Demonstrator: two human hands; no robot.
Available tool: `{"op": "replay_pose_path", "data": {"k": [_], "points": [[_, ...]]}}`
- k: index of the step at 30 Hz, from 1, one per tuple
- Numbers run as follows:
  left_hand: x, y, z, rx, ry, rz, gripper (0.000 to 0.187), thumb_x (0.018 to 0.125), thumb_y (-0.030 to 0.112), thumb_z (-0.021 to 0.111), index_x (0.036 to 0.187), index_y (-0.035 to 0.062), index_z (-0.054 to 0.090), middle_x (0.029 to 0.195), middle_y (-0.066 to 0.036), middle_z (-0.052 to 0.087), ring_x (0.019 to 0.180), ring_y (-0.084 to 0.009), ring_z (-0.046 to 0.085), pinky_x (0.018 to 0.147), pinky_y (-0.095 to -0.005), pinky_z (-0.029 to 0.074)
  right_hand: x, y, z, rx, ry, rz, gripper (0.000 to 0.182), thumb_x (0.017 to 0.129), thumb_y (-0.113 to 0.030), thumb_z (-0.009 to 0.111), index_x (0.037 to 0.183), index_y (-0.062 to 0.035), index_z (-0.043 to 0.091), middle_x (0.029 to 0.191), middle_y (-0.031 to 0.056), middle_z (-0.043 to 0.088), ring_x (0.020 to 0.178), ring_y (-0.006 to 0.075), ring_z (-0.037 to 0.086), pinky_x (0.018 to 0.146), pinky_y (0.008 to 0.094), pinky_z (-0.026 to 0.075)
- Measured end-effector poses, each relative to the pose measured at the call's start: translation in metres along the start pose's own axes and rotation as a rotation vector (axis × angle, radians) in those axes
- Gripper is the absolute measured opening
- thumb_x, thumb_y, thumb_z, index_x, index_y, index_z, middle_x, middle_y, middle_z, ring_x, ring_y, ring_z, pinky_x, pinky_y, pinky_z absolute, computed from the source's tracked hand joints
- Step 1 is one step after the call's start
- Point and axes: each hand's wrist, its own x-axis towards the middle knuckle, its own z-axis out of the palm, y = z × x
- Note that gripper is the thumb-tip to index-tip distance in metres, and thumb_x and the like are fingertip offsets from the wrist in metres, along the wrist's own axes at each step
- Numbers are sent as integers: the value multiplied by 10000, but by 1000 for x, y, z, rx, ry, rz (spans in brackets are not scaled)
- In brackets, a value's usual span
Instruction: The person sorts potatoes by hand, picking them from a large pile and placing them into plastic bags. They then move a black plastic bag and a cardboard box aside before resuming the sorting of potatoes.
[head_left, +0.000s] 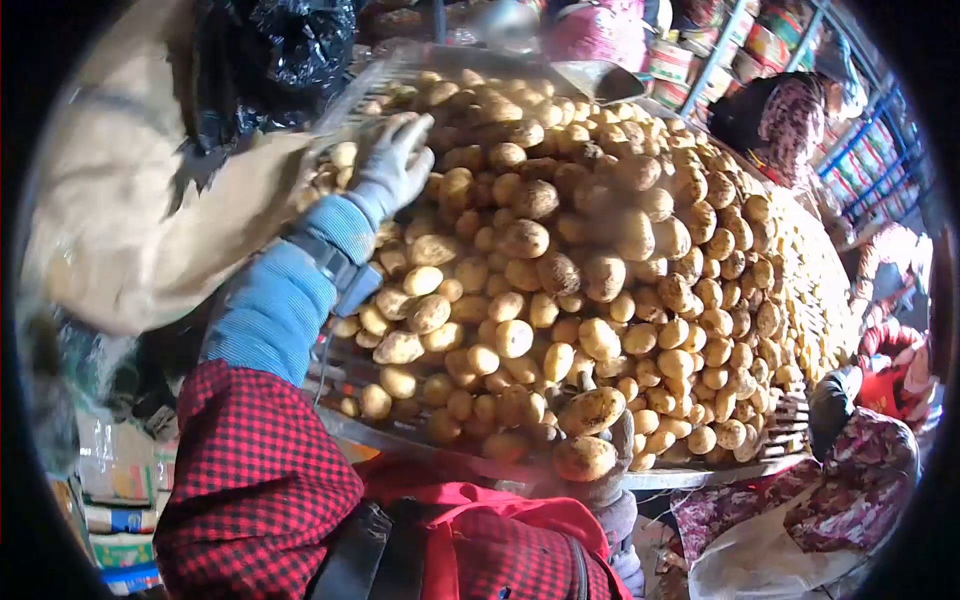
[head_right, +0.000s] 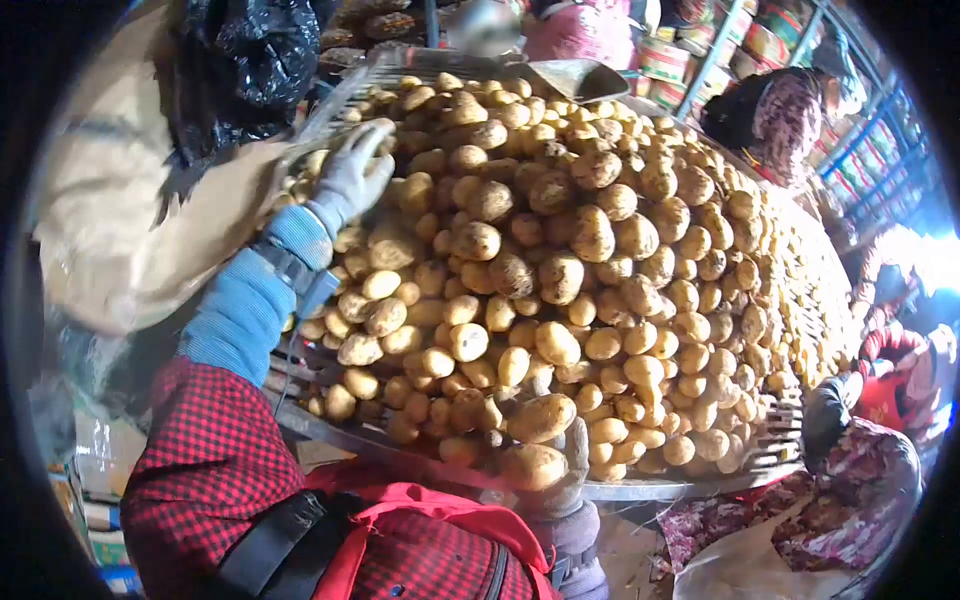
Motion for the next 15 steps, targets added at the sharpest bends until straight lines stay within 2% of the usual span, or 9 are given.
{"op": "replay_pose_path", "data": {"k": [4, 5, 6, 7, 8, 9, 10, 13, 15], "points": [[45, -92, 23, -21, -231, -273, 513, 958, 341, 638, 1423, 138, 563, 1269, -264, 660, 1162, -421, 639, 1006, -460, 503, 6, -20, 6, 89, 9, 28, 552, 929, -280, 687, 1394, -29, 530, 1307, 131, 655, 1172, 275, 627, 946, 401, 530], [56, -115, 30, 10, -312, -271, 526, 972, 381, 641, 1426, 127, 558, 1309, -261, 650, 1220, -390, 625, 1025, -450, 487, 7, -25, 8, 106, 17, 22, 553, 924, -270, 695, 1391, -25, 530, 1295, 137, 659, 1158, 281, 633, 928, 402, 545], [59, -140, 44, -110, -341, -266, 558, 985, 408, 629, 1446, 105, 541, 1369, -239, 628, 1276, -372, 599, 1075, -437, 455, 10, -33, 12, 201, 17, 37, 554, 919, -259, 704, 1388, -20, 530, 1284, 143, 663, 1143, 287, 639, 910, 402, 559], [66, -141, 45, -50, -362, -252, 583, 994, 396, 630, 1472, 82, 516, 1431, -219, 593, 1332, -356, 559, 1127, -423, 415, -11, -4, -3, 820, 98, 386, 622, 944, -274, 676, 1474, -30, 459, 1368, 160, 631, 1240, 312, 612, 1019, 425, 532], [72, -134, 44, -23, -446, -343, 596, 995, 384, 632, 1493, 84, 498, 1478, -219, 550, 1373, -363, 520, 1153, -419, 393, 4, -26, -4, 1573, 131, 598, 595, 978, -270, 631, 1494, -35, 450, 1378, 170, 619, 1222, 328, 620, 1065, 429, 499], [63, -199, 89, 245, -475, -281, 602, 985, 423, 633, 1478, 95, 521, 1429, -215, 595, 1336, -355, 561, 1137, -415, 414, -1, -13, -5, 1523, 70, 496, 566, 1024, -334, 539, 1496, -36, 441, 1449, 173, 552, 1284, 322, 566, 1086, 465, 469], [62, -177, 75, 11, -638, -409, 581, 968, 460, 634, 1432, 115, 578, 1372, -206, 641, 1291, -348, 601, 1107, -420, 444, -6, 2, -9, 1467, 9, 408, 559, 1070, -398, 448, 1497, -38, 432, 1520, 176, 486, 1345, 317, 512, 1106, 502, 438], [72, -175, 98, 48, -571, -471, 545, 941, 453, 662, 1363, 110, 637, 1278, -210, 691, 1215, -358, 647, 1065, -433, 476, -3, 10, -4, 1062, 11, 363, 546, 1067, -369, 462, 1498, -35, 430, 1517, 175, 488, 1341, 314, 517, 1105, 494, 442], [75, -172, 95, 95, -705, -594, 466, 925, 388, 672, 1286, 95, 685, 1242, -216, 701, 1169, -381, 661, 1034, -439, 493, -1, 10, -6, 936, 13, 358, 539, 1065, -350, 471, 1498, -32, 429, 1515, 174, 490, 1338, 312, 519, 1104, 489, 444]]}}
